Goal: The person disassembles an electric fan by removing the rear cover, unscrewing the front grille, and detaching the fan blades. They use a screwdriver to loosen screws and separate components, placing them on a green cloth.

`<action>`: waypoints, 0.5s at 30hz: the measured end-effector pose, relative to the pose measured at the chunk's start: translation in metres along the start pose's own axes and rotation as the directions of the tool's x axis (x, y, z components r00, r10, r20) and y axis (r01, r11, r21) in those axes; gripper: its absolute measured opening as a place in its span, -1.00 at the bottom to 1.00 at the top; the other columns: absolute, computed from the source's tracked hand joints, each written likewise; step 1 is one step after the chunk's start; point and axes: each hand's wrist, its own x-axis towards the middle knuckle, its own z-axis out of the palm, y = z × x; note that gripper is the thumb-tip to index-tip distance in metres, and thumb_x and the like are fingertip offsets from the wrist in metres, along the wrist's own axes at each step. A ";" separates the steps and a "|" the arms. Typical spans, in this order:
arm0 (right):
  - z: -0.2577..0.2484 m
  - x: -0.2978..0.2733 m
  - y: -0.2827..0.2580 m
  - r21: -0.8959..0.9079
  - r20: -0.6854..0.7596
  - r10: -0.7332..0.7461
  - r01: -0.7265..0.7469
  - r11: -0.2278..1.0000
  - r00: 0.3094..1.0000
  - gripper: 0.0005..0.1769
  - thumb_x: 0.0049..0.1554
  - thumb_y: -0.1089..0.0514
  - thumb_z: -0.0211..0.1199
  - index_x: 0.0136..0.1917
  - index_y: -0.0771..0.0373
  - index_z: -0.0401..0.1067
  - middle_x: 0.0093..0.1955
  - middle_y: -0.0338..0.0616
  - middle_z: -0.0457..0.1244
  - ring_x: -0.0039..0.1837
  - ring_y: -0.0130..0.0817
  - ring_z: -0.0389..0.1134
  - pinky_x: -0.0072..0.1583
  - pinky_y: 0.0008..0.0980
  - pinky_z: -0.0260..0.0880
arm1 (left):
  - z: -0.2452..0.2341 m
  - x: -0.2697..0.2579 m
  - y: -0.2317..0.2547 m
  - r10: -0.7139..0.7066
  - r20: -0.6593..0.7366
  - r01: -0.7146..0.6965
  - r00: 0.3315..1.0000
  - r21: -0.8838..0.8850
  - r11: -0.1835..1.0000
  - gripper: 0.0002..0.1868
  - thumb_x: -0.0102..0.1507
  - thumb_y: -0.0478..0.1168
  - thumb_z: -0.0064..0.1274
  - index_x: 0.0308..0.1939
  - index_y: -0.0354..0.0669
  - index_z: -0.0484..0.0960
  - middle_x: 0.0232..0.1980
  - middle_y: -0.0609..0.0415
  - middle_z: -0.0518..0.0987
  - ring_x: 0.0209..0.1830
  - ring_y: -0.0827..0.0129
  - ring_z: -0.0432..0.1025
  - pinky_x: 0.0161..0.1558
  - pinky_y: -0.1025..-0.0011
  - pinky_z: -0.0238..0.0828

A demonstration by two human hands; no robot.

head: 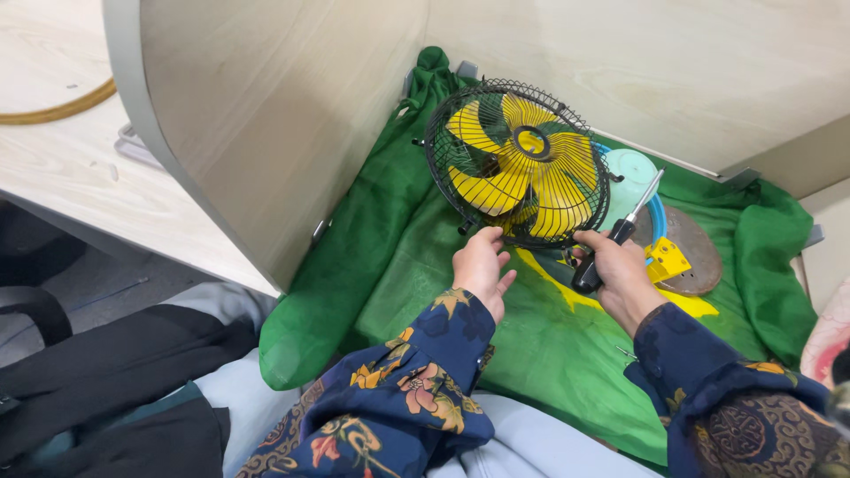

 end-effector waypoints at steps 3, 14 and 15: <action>0.000 -0.002 -0.006 0.067 0.050 0.012 -0.015 0.998 0.999 -0.60 0.02 0.43 0.35 -0.08 0.16 0.16 -0.21 -0.12 0.27 -0.24 -0.29 0.39 -0.21 -0.33 0.41 | 0.002 0.008 -0.008 0.068 -0.053 -0.066 0.996 0.052 0.997 -0.56 0.22 0.04 0.18 0.04 -0.10 0.48 -0.04 0.20 0.50 -0.09 0.44 0.39 -0.17 0.34 0.36; 0.002 -0.013 -0.024 -0.061 0.216 -0.057 0.072 0.996 0.975 -0.61 0.03 0.37 0.41 -0.05 0.16 0.21 -0.18 -0.19 0.29 -0.21 -0.38 0.35 -0.19 -0.39 0.37 | -0.024 0.041 -0.044 0.306 -0.237 -0.324 0.922 -0.036 0.946 -0.76 0.32 -0.11 0.09 -0.09 -0.16 0.45 -0.21 0.14 0.56 -0.34 0.49 0.45 -0.38 0.47 0.42; 0.001 -0.012 -0.023 -0.052 0.243 -0.059 0.074 0.996 0.968 -0.62 0.04 0.36 0.41 -0.05 0.16 0.23 -0.16 -0.21 0.31 -0.19 -0.42 0.36 -0.17 -0.41 0.39 | -0.027 0.040 -0.046 0.312 -0.243 -0.329 0.919 -0.032 0.944 -0.76 0.33 -0.11 0.09 -0.09 -0.17 0.45 -0.21 0.13 0.57 -0.33 0.48 0.46 -0.37 0.47 0.44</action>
